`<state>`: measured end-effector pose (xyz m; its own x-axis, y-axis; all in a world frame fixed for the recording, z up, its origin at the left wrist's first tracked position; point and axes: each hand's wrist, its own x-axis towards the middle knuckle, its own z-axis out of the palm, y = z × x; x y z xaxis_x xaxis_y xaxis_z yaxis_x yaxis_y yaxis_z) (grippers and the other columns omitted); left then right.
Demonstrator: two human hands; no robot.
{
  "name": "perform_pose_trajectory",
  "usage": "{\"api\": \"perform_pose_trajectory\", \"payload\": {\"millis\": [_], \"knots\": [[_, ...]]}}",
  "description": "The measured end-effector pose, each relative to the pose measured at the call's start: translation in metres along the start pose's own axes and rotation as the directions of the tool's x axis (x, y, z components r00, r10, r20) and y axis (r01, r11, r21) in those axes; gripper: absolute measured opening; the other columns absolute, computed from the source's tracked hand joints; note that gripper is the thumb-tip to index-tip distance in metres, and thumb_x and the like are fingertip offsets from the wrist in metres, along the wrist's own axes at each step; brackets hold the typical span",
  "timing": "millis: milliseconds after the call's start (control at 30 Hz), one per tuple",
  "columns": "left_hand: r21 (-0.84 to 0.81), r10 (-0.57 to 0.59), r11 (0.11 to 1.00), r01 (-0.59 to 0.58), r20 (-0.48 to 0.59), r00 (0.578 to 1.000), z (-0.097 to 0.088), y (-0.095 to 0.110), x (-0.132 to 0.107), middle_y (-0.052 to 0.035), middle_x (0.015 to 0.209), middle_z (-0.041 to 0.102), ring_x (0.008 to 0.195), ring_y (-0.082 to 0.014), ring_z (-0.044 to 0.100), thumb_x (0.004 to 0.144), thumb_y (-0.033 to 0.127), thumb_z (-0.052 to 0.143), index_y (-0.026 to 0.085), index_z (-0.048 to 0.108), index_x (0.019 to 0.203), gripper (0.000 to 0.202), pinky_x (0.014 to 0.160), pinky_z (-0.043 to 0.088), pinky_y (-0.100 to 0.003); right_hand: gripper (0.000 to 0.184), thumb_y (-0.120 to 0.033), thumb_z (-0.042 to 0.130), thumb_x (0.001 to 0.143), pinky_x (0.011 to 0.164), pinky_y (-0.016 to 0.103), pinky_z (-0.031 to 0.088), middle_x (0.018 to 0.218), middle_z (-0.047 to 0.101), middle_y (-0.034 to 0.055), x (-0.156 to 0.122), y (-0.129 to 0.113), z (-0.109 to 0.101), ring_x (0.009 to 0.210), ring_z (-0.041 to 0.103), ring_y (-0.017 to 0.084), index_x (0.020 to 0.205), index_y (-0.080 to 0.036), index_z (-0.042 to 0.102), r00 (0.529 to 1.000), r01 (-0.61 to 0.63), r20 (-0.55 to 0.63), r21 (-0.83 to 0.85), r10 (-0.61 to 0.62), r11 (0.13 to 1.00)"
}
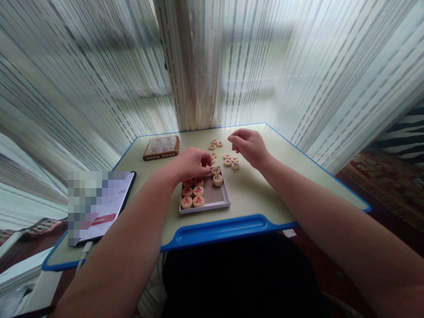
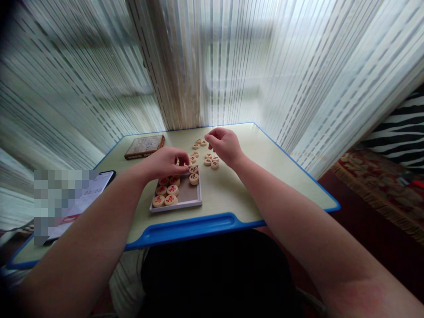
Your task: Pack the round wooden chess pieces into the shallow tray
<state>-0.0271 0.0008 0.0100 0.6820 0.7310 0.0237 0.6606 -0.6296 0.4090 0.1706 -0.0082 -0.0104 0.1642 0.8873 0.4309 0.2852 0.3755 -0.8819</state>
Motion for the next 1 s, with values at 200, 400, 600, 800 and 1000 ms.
{"api": "perform_pose_trajectory", "payload": {"millis": [200, 400, 600, 800, 1000], "knots": [[-0.009, -0.002, 1.000, 0.002, 0.043, 0.999, -0.001, 0.000, 0.000, -0.0012, 0.073, 0.065, 0.063, -0.0123, 0.055, 0.069, 0.028, 0.061, 0.016, 0.068, 0.082, 0.020, 0.057, 0.038, -0.023, 0.011, -0.024, 0.060, 0.072, 0.047, 0.023, 0.038, 0.049, 0.054, -0.0024, 0.000, -0.001, 0.000, 0.046, 0.047, 0.007, 0.063, -0.017, 0.059, 1.000, -0.006, -0.002, -0.012, 0.006, 1.000], [-0.036, -0.008, 0.999, 0.010, 0.051, 0.999, -0.001, 0.002, -0.001, -0.0010, 0.072, 0.064, 0.062, -0.0122, 0.054, 0.068, 0.031, 0.063, 0.016, 0.068, 0.082, 0.021, 0.056, 0.038, -0.023, 0.012, -0.024, 0.060, 0.073, 0.050, 0.025, 0.039, 0.051, 0.053, -0.0018, -0.001, -0.002, 0.000, 0.048, 0.049, 0.008, 0.063, -0.016, 0.059, 1.000, -0.008, 0.000, -0.028, 0.008, 1.000], [-0.025, -0.013, 1.000, 0.014, 0.040, 0.999, -0.002, 0.001, -0.001, -0.0006, 0.071, 0.063, 0.062, -0.0121, 0.054, 0.067, 0.034, 0.065, 0.017, 0.068, 0.083, 0.024, 0.057, 0.038, -0.024, 0.012, -0.024, 0.060, 0.072, 0.049, 0.024, 0.039, 0.050, 0.053, -0.0019, 0.000, -0.002, 0.001, 0.047, 0.049, 0.008, 0.064, -0.017, 0.059, 1.000, -0.009, -0.001, -0.020, 0.009, 1.000], [-0.019, -0.016, 1.000, 0.017, 0.047, 0.999, -0.002, 0.000, -0.001, -0.0007, 0.070, 0.063, 0.059, -0.0114, 0.052, 0.067, 0.033, 0.065, 0.017, 0.069, 0.086, 0.025, 0.056, 0.037, -0.024, 0.013, -0.025, 0.058, 0.072, 0.054, 0.026, 0.039, 0.052, 0.055, -0.0007, 0.001, -0.002, -0.005, 0.050, 0.050, 0.010, 0.064, -0.017, 0.062, 0.998, 0.033, 0.058, -0.223, -0.021, 0.974], [-0.049, 0.010, 0.999, -0.009, 0.023, 1.000, -0.001, 0.000, -0.001, -0.0014, 0.074, 0.064, 0.060, -0.0109, 0.052, 0.069, 0.032, 0.064, 0.018, 0.071, 0.096, 0.031, 0.060, 0.039, -0.024, 0.013, -0.020, 0.059, 0.070, 0.063, 0.030, 0.039, 0.055, 0.058, 0.0017, 0.007, -0.001, -0.016, 0.056, 0.050, 0.013, 0.060, -0.019, 0.067, 0.987, 0.158, 0.096, -0.640, -0.125, 0.752]]}}
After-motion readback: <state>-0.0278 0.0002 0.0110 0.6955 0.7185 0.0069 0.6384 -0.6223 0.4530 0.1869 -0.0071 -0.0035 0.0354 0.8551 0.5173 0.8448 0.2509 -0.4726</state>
